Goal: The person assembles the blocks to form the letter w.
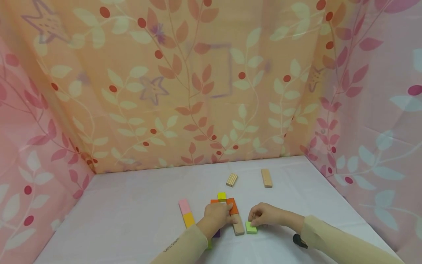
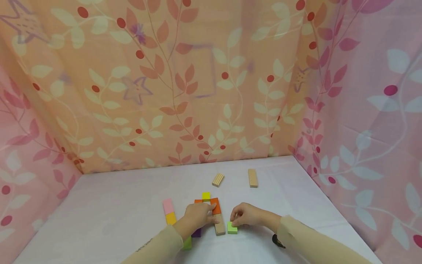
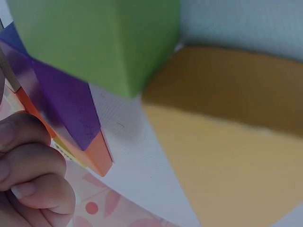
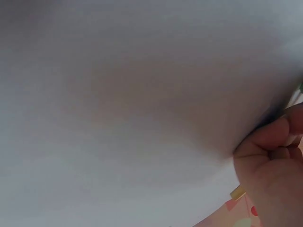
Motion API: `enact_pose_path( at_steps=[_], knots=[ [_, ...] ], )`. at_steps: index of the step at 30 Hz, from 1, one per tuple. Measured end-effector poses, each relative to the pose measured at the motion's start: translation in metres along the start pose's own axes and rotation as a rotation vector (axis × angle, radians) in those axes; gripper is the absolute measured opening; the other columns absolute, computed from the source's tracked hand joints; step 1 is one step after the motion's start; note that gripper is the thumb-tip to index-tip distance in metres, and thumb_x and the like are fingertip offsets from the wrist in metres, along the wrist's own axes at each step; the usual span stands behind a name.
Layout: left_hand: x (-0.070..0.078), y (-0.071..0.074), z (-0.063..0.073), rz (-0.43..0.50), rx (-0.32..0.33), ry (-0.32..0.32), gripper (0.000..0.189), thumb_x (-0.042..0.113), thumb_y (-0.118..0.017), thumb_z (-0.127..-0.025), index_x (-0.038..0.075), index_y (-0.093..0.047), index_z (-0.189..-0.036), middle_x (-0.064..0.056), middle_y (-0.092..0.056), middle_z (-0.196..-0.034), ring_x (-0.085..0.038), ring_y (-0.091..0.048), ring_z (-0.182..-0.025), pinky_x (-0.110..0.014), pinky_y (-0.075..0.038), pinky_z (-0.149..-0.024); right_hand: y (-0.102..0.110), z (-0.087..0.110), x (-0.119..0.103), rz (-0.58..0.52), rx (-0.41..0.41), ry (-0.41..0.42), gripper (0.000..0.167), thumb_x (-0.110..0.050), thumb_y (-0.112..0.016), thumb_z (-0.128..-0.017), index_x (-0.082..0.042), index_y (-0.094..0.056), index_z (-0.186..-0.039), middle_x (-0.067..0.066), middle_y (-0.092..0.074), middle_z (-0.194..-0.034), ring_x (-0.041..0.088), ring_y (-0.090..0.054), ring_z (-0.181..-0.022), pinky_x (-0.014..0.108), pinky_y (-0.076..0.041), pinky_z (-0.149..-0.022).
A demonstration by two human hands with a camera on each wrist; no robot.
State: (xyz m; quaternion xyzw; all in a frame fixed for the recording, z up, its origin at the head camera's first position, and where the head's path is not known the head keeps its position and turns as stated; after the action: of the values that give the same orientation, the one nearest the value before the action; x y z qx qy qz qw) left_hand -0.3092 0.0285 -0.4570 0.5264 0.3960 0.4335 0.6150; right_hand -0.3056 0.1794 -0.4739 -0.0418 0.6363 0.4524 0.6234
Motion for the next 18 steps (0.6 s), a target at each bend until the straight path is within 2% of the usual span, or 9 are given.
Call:
enact_pose_path(
  at_steps=[8,18],
  knots=[
    [0.0,0.003,0.003,0.008,0.001,-0.003,0.064,0.064,-0.064,-0.078,0.033,-0.06,-0.134,0.003,-0.072,-0.105,-0.013,-0.065,-0.093,-0.031,-0.049,-0.063,-0.007,-0.001,-0.004,0.001,-0.023,-0.084,0.005,-0.004,-0.077,-0.08,-0.005,-0.072,-0.082,-0.004,-0.057,-0.067,0.012,-0.047,-0.064,0.026,-0.039,-0.061],
    [0.0,0.005,0.007,0.02,0.028,-0.017,0.062,0.062,-0.066,-0.078,0.032,-0.061,-0.133,0.001,-0.072,-0.102,-0.014,-0.066,-0.092,-0.031,-0.049,-0.063,-0.015,0.001,-0.007,-0.018,-0.055,-0.122,0.009,-0.004,-0.078,-0.079,0.001,-0.071,-0.084,-0.003,-0.054,-0.064,0.013,-0.045,-0.063,0.026,-0.036,-0.06]
  ],
)
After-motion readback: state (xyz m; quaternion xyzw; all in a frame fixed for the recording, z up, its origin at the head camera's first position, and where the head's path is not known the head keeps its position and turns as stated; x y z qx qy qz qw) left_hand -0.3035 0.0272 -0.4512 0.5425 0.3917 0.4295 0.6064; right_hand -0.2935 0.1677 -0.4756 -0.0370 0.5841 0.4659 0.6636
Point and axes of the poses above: each hand's wrist, its own z-axis away from the middle knuckle, its own y-axis out of the back of the hand, x = y × z, the point moved 7 cm from there along -z, towards the middle knuckle
